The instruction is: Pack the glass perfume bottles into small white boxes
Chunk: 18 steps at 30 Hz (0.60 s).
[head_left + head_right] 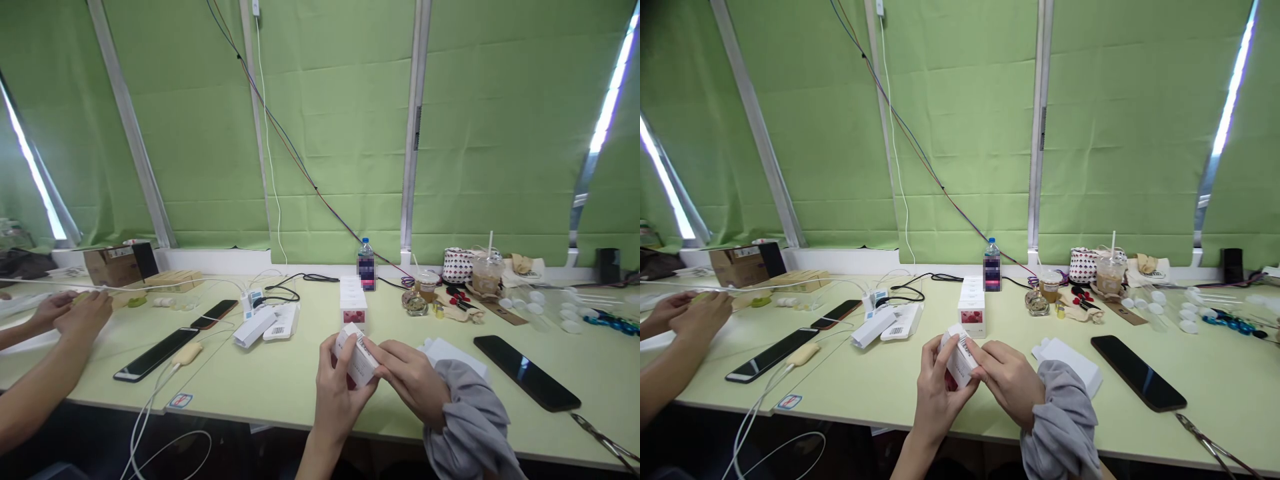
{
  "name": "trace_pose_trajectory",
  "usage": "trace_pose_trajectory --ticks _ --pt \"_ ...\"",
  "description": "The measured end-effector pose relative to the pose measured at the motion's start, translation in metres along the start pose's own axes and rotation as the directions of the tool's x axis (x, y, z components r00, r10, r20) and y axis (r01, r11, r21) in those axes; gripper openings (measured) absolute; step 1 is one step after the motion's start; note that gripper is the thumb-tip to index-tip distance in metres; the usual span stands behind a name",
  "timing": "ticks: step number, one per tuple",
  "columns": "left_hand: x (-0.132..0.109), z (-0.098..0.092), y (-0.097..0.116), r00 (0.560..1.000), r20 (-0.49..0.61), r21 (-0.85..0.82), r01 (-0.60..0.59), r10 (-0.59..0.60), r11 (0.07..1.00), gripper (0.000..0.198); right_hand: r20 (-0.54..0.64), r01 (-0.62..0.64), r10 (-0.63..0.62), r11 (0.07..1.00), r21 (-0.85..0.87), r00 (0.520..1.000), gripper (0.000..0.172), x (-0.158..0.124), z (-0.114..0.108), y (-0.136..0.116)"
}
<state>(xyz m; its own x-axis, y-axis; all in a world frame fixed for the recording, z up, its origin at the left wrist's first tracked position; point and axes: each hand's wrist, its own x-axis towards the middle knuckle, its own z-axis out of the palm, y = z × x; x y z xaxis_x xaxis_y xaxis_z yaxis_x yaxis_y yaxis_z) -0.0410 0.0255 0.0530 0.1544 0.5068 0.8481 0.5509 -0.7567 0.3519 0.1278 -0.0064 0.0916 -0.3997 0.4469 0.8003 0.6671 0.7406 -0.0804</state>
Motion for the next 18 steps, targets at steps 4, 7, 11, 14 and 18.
trace_pose_trajectory --ticks 4,7,11,14,18 --pt "-0.0007 0.0006 -0.0013 1.0 -0.001 0.01 -0.01 0.01 1.0 0.053 0.011 -0.004 0.004 1.0 -0.003 1.0 0.043 0.0002 0.0007 0.0004" --pt "-0.0013 0.0005 -0.0031 1.0 0.012 0.014 -0.004 0.004 1.0 0.052 0.023 -0.007 0.007 1.0 -0.011 1.0 0.043 -0.0007 0.0026 0.0013" --pt "-0.0011 0.0006 -0.0054 1.0 0.024 0.028 -0.01 0.009 1.0 0.053 0.015 -0.006 0.006 1.0 -0.028 1.0 0.044 -0.0023 0.0063 0.0031" --pt "-0.0005 0.0009 -0.0059 1.0 0.026 0.045 -0.013 0.012 0.999 0.054 0.036 -0.008 0.009 0.999 -0.032 0.999 0.044 -0.003 0.0075 0.0043" --pt "-0.0001 0.0006 -0.0054 1.0 0.018 0.067 -0.024 0.023 0.997 0.054 0.065 -0.013 0.017 0.999 -0.05 0.998 0.044 -0.0047 0.0086 0.0057"
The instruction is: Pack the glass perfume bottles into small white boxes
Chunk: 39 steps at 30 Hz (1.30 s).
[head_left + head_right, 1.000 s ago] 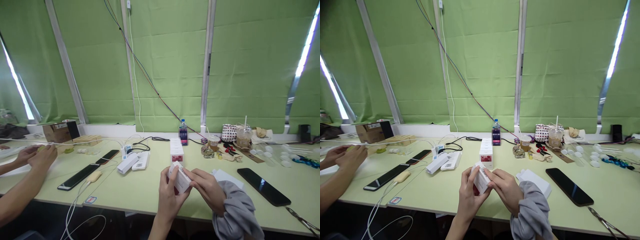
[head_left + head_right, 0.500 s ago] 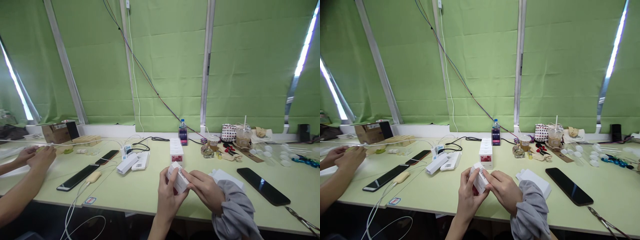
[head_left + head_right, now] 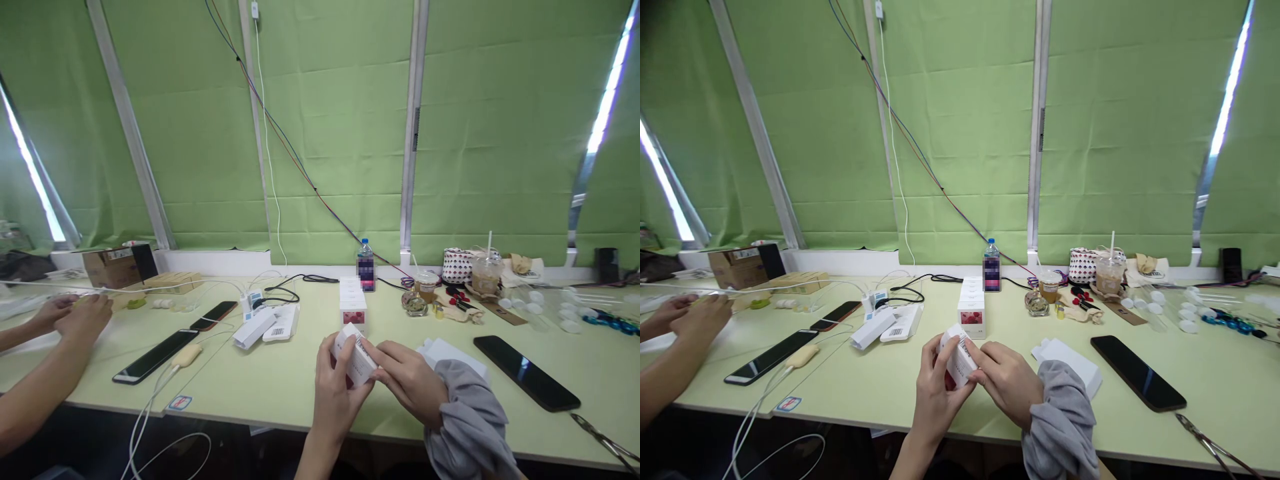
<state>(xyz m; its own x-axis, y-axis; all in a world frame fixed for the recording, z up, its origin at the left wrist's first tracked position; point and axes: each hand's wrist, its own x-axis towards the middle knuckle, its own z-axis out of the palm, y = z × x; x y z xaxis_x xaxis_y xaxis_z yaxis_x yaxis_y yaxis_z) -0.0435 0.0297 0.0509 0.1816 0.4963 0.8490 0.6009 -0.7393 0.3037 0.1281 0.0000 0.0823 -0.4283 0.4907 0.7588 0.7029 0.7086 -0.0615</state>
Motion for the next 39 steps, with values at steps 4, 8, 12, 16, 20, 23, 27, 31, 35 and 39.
trace_pose_trajectory --ticks 4,8,12,16,20,23,27,31,35,39 --pt "0.0 -0.001 -0.001 1.0 0.001 0.051 -0.027 0.027 0.998 0.054 0.011 -0.005 0.005 1.0 -0.016 1.0 0.044 -0.001 0.001 0.001" --pt "0.002 -0.002 -0.005 0.996 0.006 0.113 -0.091 0.091 0.989 0.052 0.034 0.002 0.0 0.999 -0.039 0.999 0.045 0.002 -0.002 0.0" --pt "0.005 -0.003 -0.005 0.984 0.053 0.206 -0.178 0.17 0.962 0.049 0.005 -0.033 0.033 0.999 -0.022 0.999 0.046 0.002 -0.009 0.001" --pt "0.006 0.003 -0.002 0.927 0.164 0.293 -0.372 0.337 0.881 0.052 -0.113 -0.286 0.304 0.946 0.152 0.946 0.043 0.0 -0.016 0.009" --pt "0.002 0.019 0.005 0.794 0.243 0.273 -0.608 0.557 0.746 0.03 -0.014 -0.519 0.54 0.815 0.257 0.841 0.047 -0.002 -0.017 0.025" --pt "-0.002 0.029 0.012 0.719 0.281 0.235 -0.694 0.636 0.68 0.024 0.205 -0.604 0.569 0.721 0.341 0.796 0.048 -0.002 -0.016 0.035" --pt "-0.008 0.036 0.021 0.676 0.365 0.174 -0.725 0.64 0.666 0.024 0.372 -0.588 0.463 0.71 0.388 0.805 0.039 -0.001 -0.019 0.039" --pt "-0.011 0.039 0.024 0.648 0.393 0.12 -0.74 0.653 0.662 0.022 0.417 -0.617 0.469 0.693 0.373 0.779 0.039 -0.002 -0.02 0.04" --pt "-0.013 0.042 0.023 0.617 0.389 0.092 -0.765 0.684 0.638 0.02 0.439 -0.643 0.483 0.665 0.379 0.758 0.038 -0.005 -0.017 0.041" --pt "-0.015 0.047 0.025 0.604 0.405 0.066 -0.768 0.686 0.638 0.023 0.431 -0.657 0.514 0.685 0.314 0.742 0.03 -0.004 -0.014 0.04"
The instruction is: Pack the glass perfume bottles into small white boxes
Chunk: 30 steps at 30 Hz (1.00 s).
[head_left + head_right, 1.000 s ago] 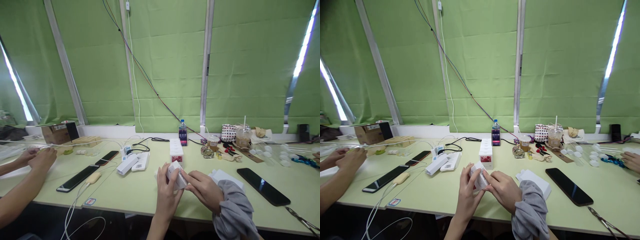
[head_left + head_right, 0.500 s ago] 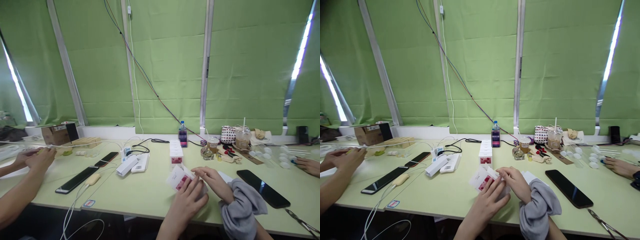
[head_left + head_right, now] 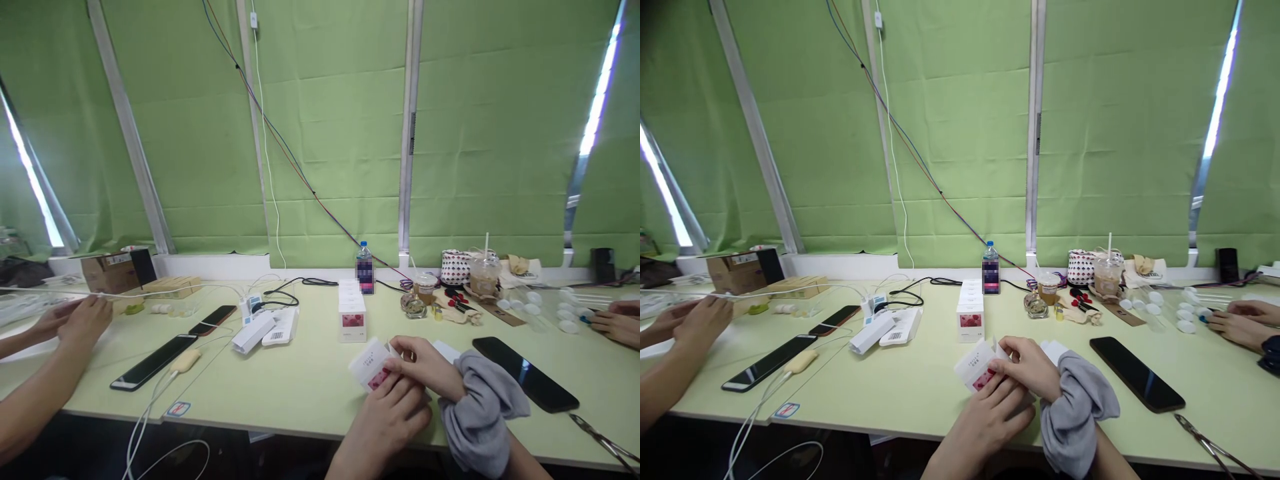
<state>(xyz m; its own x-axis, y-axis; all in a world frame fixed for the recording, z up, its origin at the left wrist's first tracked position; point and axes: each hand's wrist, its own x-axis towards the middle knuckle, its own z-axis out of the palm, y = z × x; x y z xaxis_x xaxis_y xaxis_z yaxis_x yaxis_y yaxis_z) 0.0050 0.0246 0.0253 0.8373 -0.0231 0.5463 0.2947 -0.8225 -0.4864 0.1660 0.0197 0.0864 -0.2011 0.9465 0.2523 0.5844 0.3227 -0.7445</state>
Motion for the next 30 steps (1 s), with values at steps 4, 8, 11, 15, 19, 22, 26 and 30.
trace_pose_trajectory --ticks 4,8,11,15,19,22,26,30 --pt "-0.002 -0.002 -0.001 1.0 0.009 -0.033 0.014 -0.014 0.999 0.034 -0.047 0.022 -0.026 0.997 -0.08 0.999 0.031 0.003 -0.003 0.006" --pt "-0.015 -0.006 -0.014 0.99 -0.042 -0.091 0.128 -0.133 0.988 0.035 -0.099 -0.013 0.005 0.997 -0.08 0.995 0.031 0.007 -0.008 0.025" --pt "-0.029 -0.007 -0.028 0.9 -0.115 -0.196 0.394 -0.42 0.898 0.039 -0.037 -0.031 0.033 0.998 0.046 0.999 0.029 0.009 -0.011 0.04" --pt "-0.039 -0.009 -0.041 0.599 0.043 -0.524 0.695 -0.8 0.492 0.046 0.027 -0.029 0.026 0.991 0.131 0.999 0.029 0.009 -0.01 0.05" --pt "-0.036 -0.006 -0.045 0.466 0.285 -0.74 0.662 -0.838 0.116 0.053 0.044 -0.022 0.015 0.987 0.158 0.999 0.027 0.009 -0.008 0.051" --pt "-0.027 0.001 -0.044 0.468 0.398 -0.798 0.601 -0.789 -0.045 0.063 0.053 -0.018 0.009 0.986 0.168 0.999 0.026 0.01 -0.009 0.049" --pt "-0.019 0.01 -0.041 0.487 0.433 -0.83 0.544 -0.759 -0.125 0.059 0.046 -0.018 0.011 0.987 0.162 0.999 0.023 0.009 -0.009 0.048" --pt "-0.018 0.016 -0.039 0.476 0.419 -0.838 0.532 -0.773 -0.126 0.052 0.035 -0.011 0.006 0.988 0.154 0.999 0.017 0.009 -0.009 0.048"
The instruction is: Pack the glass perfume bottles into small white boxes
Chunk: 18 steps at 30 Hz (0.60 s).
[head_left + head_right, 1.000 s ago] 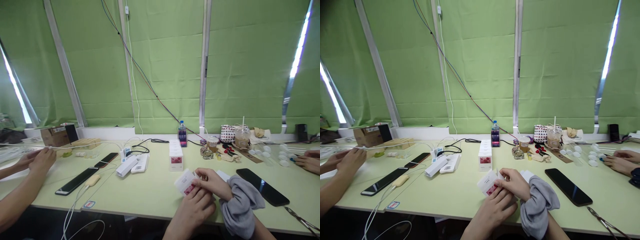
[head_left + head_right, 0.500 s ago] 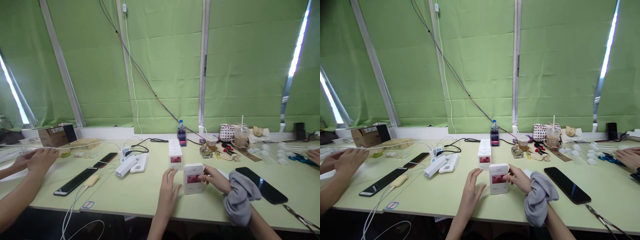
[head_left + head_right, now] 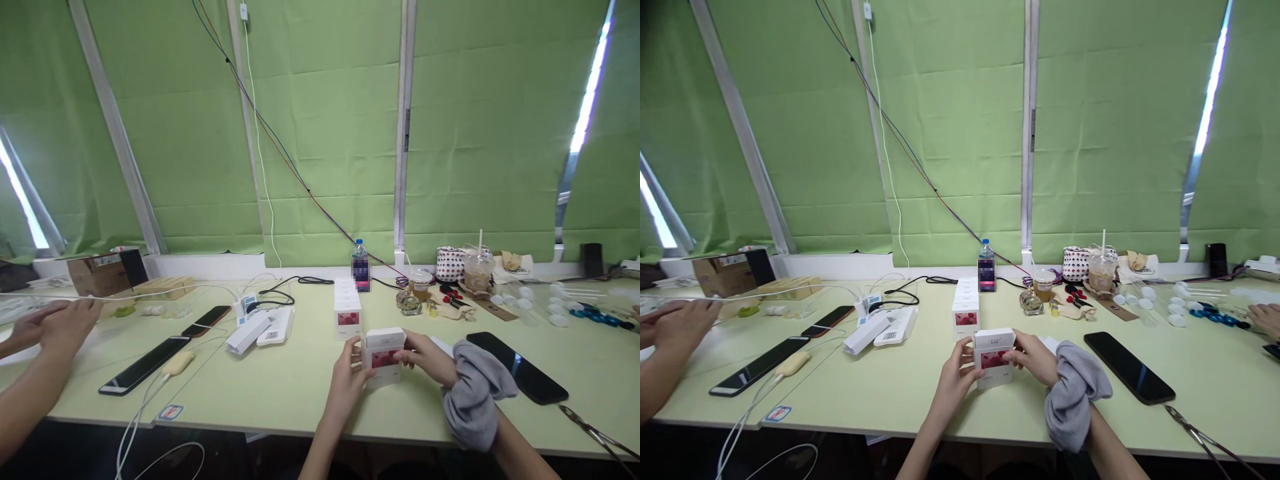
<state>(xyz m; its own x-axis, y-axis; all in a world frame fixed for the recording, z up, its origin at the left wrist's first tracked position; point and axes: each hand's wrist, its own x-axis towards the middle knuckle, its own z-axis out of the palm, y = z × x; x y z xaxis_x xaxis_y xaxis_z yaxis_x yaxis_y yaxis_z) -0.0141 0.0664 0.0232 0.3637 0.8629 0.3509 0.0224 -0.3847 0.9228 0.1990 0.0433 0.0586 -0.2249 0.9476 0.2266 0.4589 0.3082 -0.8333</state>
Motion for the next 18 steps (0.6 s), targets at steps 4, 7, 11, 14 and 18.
trace_pose_trajectory --ticks 4,7,11,14,18 --pt "-0.001 0.0 0.001 1.0 -0.013 0.0 -0.028 0.028 1.0 0.048 -0.007 0.007 -0.007 1.0 0.0 1.0 0.016 0.0 0.0 0.0" --pt "-0.001 0.0 0.005 0.999 -0.018 0.021 -0.038 0.038 0.999 0.045 0.001 0.013 -0.013 1.0 0.009 1.0 0.016 0.0 0.0 0.001" --pt "-0.002 0.002 0.006 0.998 -0.023 0.024 -0.052 0.053 0.998 0.043 -0.007 0.017 -0.017 1.0 0.008 1.0 0.014 0.001 0.001 0.005" --pt "-0.004 0.002 0.007 0.997 -0.053 0.094 -0.047 0.052 0.995 0.038 -0.028 0.008 -0.008 1.0 0.002 1.0 0.019 0.003 0.004 0.006" --pt "-0.01 0.004 0.008 0.987 -0.112 0.312 -0.077 0.117 0.947 0.034 -0.062 0.006 -0.004 0.999 0.046 0.998 0.037 0.003 0.012 -0.003"
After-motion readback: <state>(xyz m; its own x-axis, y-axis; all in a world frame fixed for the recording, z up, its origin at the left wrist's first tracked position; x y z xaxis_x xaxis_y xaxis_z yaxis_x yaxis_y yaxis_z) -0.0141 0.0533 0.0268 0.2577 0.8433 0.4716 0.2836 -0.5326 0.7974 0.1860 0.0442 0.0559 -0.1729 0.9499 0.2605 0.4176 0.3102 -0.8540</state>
